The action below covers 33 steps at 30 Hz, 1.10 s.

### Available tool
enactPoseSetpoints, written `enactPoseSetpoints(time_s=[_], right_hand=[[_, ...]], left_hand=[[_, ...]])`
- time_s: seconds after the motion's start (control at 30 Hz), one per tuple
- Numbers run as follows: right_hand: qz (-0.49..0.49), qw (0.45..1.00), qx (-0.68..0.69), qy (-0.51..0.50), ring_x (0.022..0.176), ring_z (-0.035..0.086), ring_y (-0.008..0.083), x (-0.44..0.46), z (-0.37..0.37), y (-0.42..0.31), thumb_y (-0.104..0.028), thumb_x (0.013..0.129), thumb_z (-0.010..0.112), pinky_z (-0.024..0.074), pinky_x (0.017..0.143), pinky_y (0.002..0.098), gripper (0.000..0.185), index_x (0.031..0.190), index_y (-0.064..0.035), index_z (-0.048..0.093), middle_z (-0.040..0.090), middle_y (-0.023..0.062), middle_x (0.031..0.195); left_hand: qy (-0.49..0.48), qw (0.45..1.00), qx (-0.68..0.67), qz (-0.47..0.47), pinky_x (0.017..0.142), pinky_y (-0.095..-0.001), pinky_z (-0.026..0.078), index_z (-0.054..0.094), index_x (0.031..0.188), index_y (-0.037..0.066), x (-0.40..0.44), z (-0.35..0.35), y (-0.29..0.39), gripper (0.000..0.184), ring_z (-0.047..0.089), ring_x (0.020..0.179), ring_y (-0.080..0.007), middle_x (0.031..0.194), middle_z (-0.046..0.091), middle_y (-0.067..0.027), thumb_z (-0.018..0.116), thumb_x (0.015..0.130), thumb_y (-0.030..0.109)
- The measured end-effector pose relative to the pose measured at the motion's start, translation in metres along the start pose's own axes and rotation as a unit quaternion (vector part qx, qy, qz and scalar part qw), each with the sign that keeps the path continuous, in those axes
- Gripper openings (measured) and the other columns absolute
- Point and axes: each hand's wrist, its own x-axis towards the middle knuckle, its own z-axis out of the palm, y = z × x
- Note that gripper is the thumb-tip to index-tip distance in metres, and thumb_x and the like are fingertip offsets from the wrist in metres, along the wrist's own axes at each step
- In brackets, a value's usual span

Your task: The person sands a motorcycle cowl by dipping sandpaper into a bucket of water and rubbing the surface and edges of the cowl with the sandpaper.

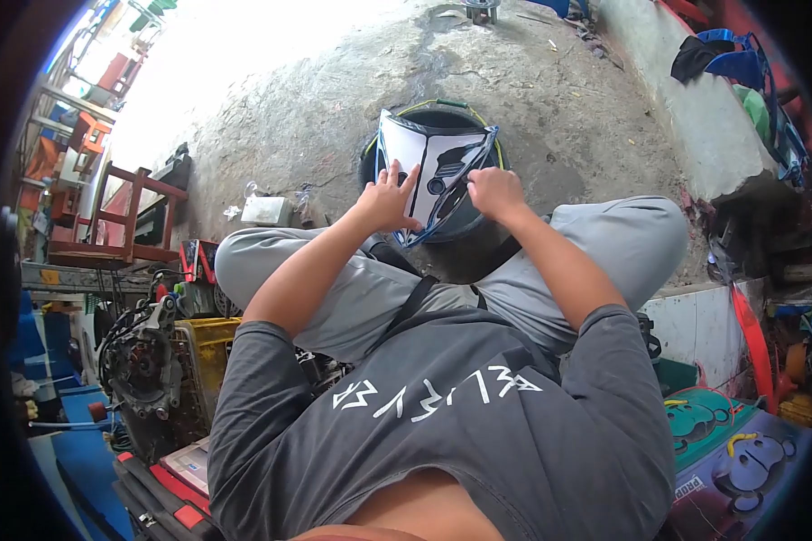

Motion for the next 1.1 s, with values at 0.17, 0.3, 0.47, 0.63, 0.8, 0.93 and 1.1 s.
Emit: enactPoseSetpoints(time_s=[0.17, 0.3, 0.47, 0.63, 0.8, 0.93, 1.1], right_hand=[[-0.157, 0.982, 0.012, -0.102, 0.082, 0.075, 0.0380, -0.023, 0.003, -0.046, -0.028, 0.094, 0.067, 0.0581, 0.081, 0.0509, 0.024, 0.084, -0.0074, 0.073, 0.075, 0.0171, 0.083], [-0.067, 0.992, 0.050, -0.095, 0.089, 0.076, 0.0378, -0.013, -0.005, -0.031, -0.030, 0.093, 0.068, 0.0598, 0.085, 0.0496, 0.023, 0.104, -0.0145, 0.082, 0.079, 0.0149, 0.096], [0.023, 0.998, 0.047, -0.023, 0.096, 0.076, 0.0364, 0.002, -0.007, 0.000, -0.033, 0.093, 0.069, 0.0595, 0.086, 0.0509, 0.026, 0.106, -0.0140, 0.081, 0.080, 0.0137, 0.100], [-0.125, 0.985, 0.033, -0.118, 0.088, 0.075, 0.0385, -0.019, -0.003, -0.042, -0.028, 0.094, 0.067, 0.0578, 0.083, 0.0522, 0.024, 0.086, -0.0060, 0.073, 0.076, 0.0166, 0.087], [-0.092, 0.976, 0.127, -0.150, 0.099, 0.076, 0.0359, -0.002, -0.002, -0.004, -0.035, 0.094, 0.071, 0.0598, 0.088, 0.0470, 0.031, 0.117, -0.0176, 0.082, 0.080, 0.0118, 0.105], [0.006, 0.997, 0.032, -0.075, 0.095, 0.076, 0.0366, 0.007, -0.011, 0.008, -0.034, 0.095, 0.069, 0.0599, 0.086, 0.0494, 0.026, 0.106, -0.0142, 0.082, 0.079, 0.0159, 0.098], [-0.130, 0.982, 0.029, -0.131, 0.091, 0.075, 0.0385, -0.015, -0.010, -0.037, -0.032, 0.097, 0.067, 0.0593, 0.083, 0.0524, 0.027, 0.094, -0.0080, 0.078, 0.077, 0.0177, 0.091]], left_hand=[[-0.002, 1.000, -0.002, 0.000, 0.118, -0.0598, 0.041, 0.009, 0.173, 0.019, -0.001, 0.000, 0.000, 0.134, 0.033, 0.154, -0.0542, 0.172, 0.017, -0.0356, 0.087, 0.075, 0.065], [-0.003, 1.000, 0.000, 0.002, 0.118, -0.0595, 0.041, 0.009, 0.173, 0.019, -0.001, -0.002, -0.001, 0.134, 0.034, 0.154, -0.0540, 0.172, 0.017, -0.0358, 0.088, 0.075, 0.065], [0.000, 1.000, 0.005, 0.003, 0.118, -0.0592, 0.042, 0.010, 0.173, 0.019, -0.001, -0.001, 0.000, 0.133, 0.034, 0.154, -0.0541, 0.172, 0.017, -0.0354, 0.087, 0.075, 0.065], [0.015, 1.000, -0.001, 0.013, 0.114, -0.0605, 0.045, 0.011, 0.173, 0.017, 0.000, 0.002, -0.002, 0.134, 0.035, 0.153, -0.0546, 0.169, 0.020, -0.0384, 0.088, 0.074, 0.065], [-0.003, 1.000, -0.002, 0.000, 0.118, -0.0596, 0.041, 0.011, 0.173, 0.019, 0.000, -0.002, 0.000, 0.133, 0.034, 0.154, -0.0550, 0.172, 0.017, -0.0359, 0.088, 0.075, 0.065], [-0.006, 1.000, -0.001, 0.001, 0.118, -0.0597, 0.041, 0.010, 0.173, 0.019, 0.000, -0.003, 0.000, 0.134, 0.033, 0.154, -0.0548, 0.173, 0.015, -0.0359, 0.088, 0.075, 0.065], [-0.017, 1.000, -0.001, -0.001, 0.119, -0.0592, 0.041, 0.007, 0.174, 0.020, -0.001, -0.005, 0.001, 0.135, 0.032, 0.155, -0.0539, 0.173, 0.013, -0.0354, 0.087, 0.076, 0.066]])
